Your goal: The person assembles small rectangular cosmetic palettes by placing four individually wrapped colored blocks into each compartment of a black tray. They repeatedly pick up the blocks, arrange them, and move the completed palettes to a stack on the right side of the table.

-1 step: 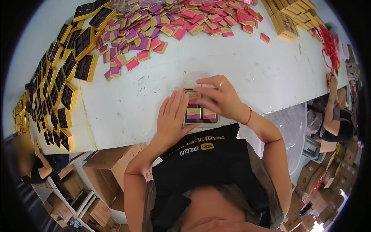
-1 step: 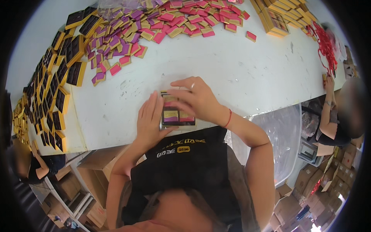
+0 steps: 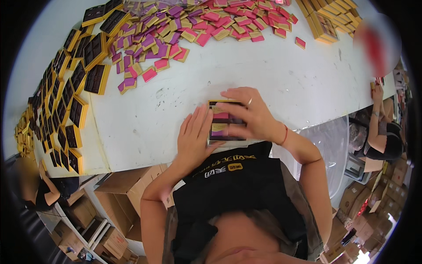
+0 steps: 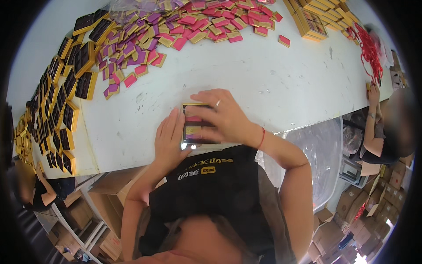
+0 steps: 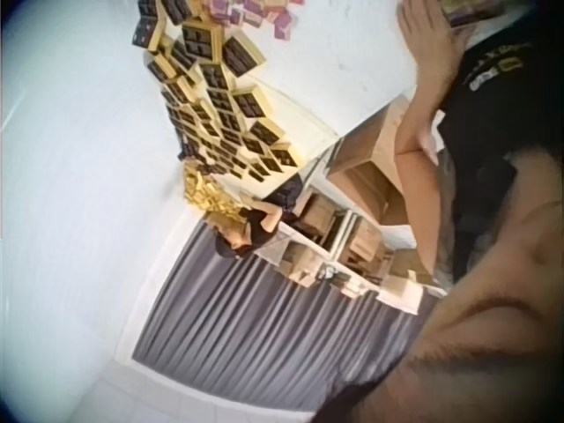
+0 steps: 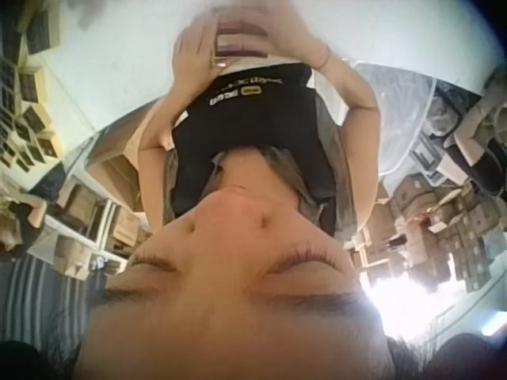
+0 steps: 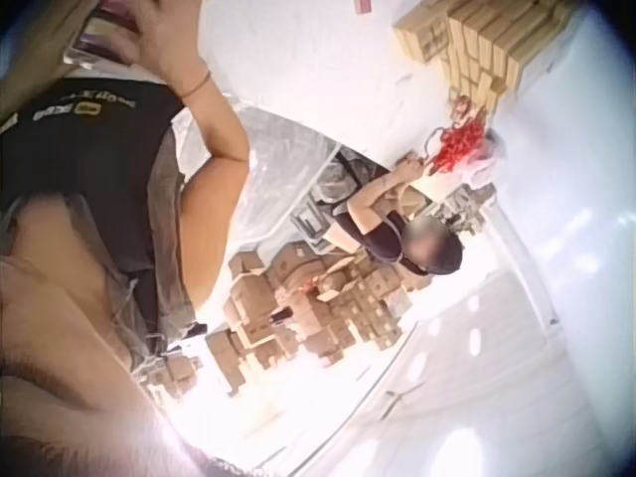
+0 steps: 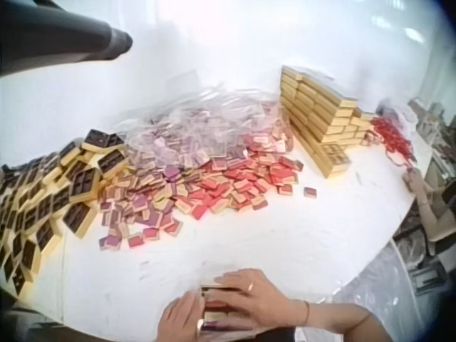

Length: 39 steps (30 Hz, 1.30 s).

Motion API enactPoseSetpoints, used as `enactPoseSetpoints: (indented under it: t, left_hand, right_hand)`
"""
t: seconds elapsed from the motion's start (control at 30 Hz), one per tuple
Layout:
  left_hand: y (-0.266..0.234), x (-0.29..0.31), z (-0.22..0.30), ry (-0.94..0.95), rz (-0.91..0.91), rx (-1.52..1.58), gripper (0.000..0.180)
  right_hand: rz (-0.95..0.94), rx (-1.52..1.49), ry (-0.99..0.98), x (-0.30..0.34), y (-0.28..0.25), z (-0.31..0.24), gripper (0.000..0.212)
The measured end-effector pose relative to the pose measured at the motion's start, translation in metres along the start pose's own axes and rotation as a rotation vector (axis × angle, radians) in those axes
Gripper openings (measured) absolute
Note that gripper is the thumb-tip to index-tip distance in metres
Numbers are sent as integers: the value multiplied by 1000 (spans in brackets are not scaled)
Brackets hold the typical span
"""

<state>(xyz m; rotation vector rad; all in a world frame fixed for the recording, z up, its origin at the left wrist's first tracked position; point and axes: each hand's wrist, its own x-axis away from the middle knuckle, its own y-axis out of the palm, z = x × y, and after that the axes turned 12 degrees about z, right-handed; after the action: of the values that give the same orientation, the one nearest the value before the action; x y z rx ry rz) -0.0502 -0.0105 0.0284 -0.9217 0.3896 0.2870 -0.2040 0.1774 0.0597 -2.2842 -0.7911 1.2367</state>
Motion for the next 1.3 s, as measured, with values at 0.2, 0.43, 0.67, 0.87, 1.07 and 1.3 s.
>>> enactPoseSetpoints:
  t: [0.2, 0.43, 0.67, 0.87, 1.07, 1.3]
  left_hand:
    - [-5, 5, -6, -42, -83, 137, 109]
    - [-9, -10, 0, -180, -93, 239, 106]
    - [-10, -1, -1, 38, -108, 12, 89]
    - [-3, 8, -8, -265, 47, 287, 70]
    - [0, 5, -7, -76, 21, 85, 50]
    - [7, -4, -6, -43, 43, 57, 45]
  right_hand:
    - [-287, -19, 195, 20, -15, -17, 93]
    - [-235, 92, 115, 17, -16, -17, 93]
    - [-252, -102, 89, 41, -21, -2, 95]
    - [232, 267, 307, 29, -84, 52, 80]
    - [775, 720, 65, -58, -217, 128, 78]
    - [749, 1112, 447, -145, -365, 287, 67]
